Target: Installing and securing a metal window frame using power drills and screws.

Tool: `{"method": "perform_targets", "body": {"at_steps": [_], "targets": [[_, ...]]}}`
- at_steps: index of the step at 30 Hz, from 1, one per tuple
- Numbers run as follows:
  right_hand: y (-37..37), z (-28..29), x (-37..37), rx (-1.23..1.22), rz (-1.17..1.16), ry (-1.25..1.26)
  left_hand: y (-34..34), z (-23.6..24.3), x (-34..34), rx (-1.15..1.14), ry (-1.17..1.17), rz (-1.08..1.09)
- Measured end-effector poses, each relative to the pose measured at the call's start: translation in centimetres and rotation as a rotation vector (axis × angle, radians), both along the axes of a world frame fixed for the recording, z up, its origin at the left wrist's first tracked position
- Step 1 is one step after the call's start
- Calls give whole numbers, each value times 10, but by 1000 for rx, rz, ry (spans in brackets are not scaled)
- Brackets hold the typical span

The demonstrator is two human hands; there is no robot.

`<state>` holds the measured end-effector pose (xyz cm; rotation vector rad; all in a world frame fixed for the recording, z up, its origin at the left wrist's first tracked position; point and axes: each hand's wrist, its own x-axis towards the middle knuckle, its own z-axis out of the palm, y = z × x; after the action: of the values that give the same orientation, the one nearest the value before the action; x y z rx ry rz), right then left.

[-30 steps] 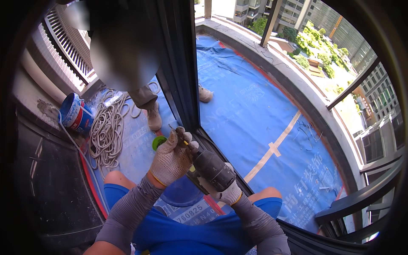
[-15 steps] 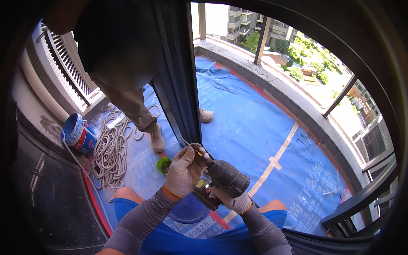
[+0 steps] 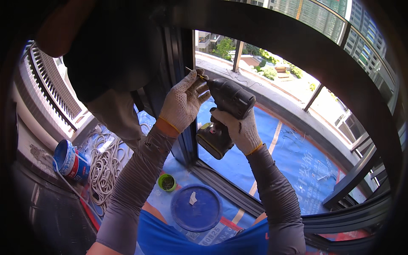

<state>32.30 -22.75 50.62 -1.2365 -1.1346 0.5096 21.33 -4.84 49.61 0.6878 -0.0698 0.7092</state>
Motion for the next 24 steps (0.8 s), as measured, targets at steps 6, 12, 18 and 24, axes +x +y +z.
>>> {"method": "perform_targets", "body": {"at_steps": [6, 12, 18, 24], "targets": [[8, 8, -3, -64, -15, 90, 19, -4, -1, 6, 141, 1], [11, 9, 3, -73, 20, 128, 21, -7, 2, 228, 118, 158], [15, 11, 8, -75, 39, 175, 18, -4, 9, 47, 174, 163], [27, 9, 8, -49, 41, 133, 20, -3, 5, -41, 170, 166]]}}
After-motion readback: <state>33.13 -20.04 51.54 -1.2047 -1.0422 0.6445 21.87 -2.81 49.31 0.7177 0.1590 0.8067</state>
